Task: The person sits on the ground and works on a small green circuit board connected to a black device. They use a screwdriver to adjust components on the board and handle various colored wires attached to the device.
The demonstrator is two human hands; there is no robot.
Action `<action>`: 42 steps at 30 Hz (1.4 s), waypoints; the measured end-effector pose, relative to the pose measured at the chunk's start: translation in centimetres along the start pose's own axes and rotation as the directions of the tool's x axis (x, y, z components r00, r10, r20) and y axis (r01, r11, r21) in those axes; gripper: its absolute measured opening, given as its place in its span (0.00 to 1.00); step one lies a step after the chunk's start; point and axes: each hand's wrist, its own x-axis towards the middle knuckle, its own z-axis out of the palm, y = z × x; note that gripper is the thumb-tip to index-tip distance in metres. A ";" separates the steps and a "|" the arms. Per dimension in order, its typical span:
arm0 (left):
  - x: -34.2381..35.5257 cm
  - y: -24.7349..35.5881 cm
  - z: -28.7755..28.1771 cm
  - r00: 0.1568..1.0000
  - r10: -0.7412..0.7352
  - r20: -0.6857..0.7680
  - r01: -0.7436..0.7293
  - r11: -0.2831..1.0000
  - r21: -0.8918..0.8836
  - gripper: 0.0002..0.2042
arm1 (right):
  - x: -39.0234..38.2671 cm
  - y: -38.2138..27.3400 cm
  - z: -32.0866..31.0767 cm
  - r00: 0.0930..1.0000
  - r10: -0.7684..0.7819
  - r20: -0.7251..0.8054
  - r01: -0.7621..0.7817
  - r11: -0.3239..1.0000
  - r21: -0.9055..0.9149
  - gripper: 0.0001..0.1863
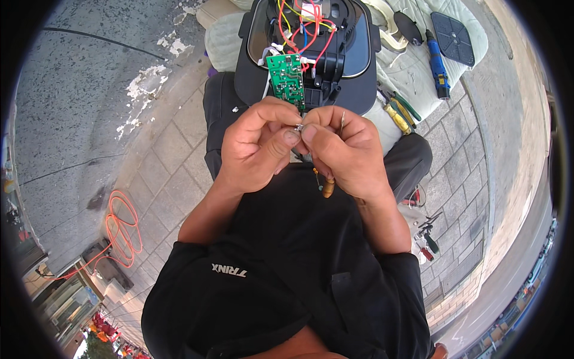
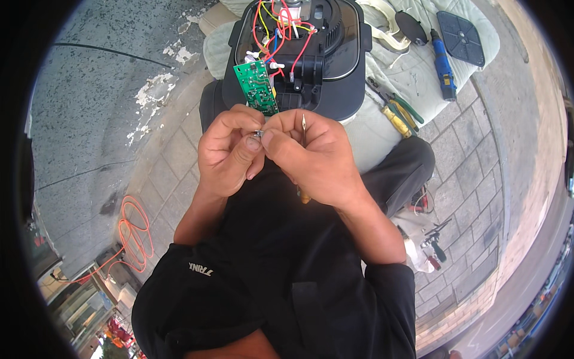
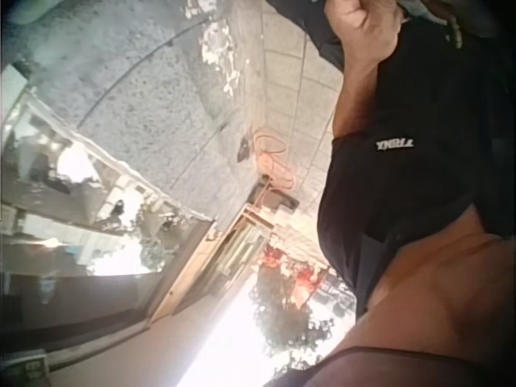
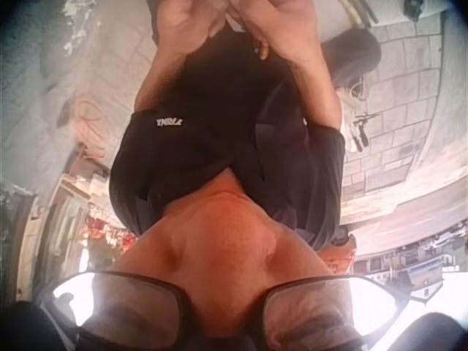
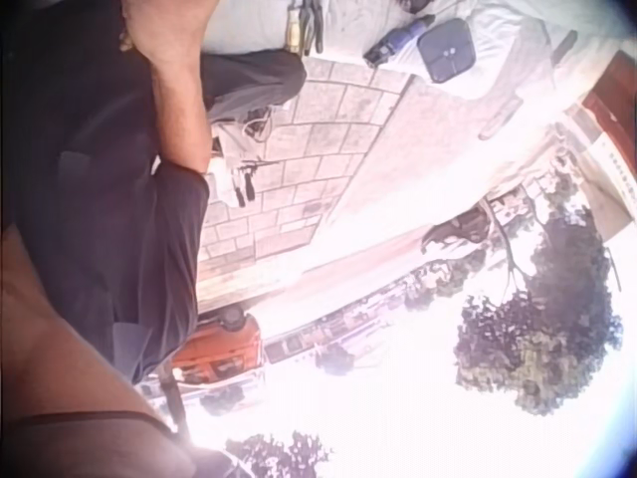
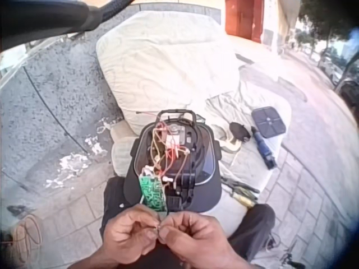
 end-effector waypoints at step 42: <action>-0.5 0.0 -0.1 0.998 -0.052 -0.041 0.048 0.995 -0.087 0.11 | -0.3 1.7 0.7 0.897 -0.441 -0.026 0.406 0.846 -0.344 0.05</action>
